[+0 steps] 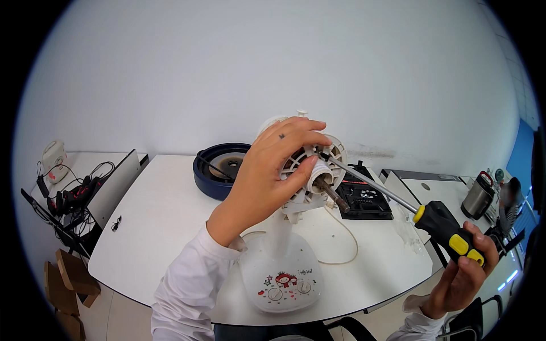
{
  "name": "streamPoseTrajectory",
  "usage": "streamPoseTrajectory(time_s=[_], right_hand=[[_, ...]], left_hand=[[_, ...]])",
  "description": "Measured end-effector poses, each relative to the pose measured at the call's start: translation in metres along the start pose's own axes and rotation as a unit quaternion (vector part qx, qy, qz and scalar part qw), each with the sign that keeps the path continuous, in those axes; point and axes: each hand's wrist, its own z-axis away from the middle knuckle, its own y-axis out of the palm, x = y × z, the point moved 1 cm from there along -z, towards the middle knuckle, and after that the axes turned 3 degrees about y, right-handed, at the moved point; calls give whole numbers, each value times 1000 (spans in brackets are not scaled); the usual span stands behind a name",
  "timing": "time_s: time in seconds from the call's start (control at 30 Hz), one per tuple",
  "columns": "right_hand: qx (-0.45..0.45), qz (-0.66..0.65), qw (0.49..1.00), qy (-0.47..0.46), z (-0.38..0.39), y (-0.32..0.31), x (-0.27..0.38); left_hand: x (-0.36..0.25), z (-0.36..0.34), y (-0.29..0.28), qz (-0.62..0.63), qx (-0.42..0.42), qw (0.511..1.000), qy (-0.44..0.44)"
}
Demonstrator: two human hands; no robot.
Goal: The person uses a screwdriver to remove screws from a blue circular speaker and then from a white desk fan. They manipulate the fan's internal components, including the motor shaft, and place removed screws on the table.
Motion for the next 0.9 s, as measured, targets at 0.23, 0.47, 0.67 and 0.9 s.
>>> streamPoseTrajectory(time_s=[0.23,0.47,0.67,0.9], right_hand=[[-1,-4,1000,-2,1,0,-3],[-20,4,1000,2,7,-4,-8],[-13,-9,1000,-4,3,-2,-7],[-11,-14,1000,0,1,3,-5]], left_hand=[[0,-1,0,-4,-2,1000,6],[0,0,0,-10,-1,1000,11],[2,0,3,-4,-6,1000,6],[1,0,1,-6,-4,1000,9]])
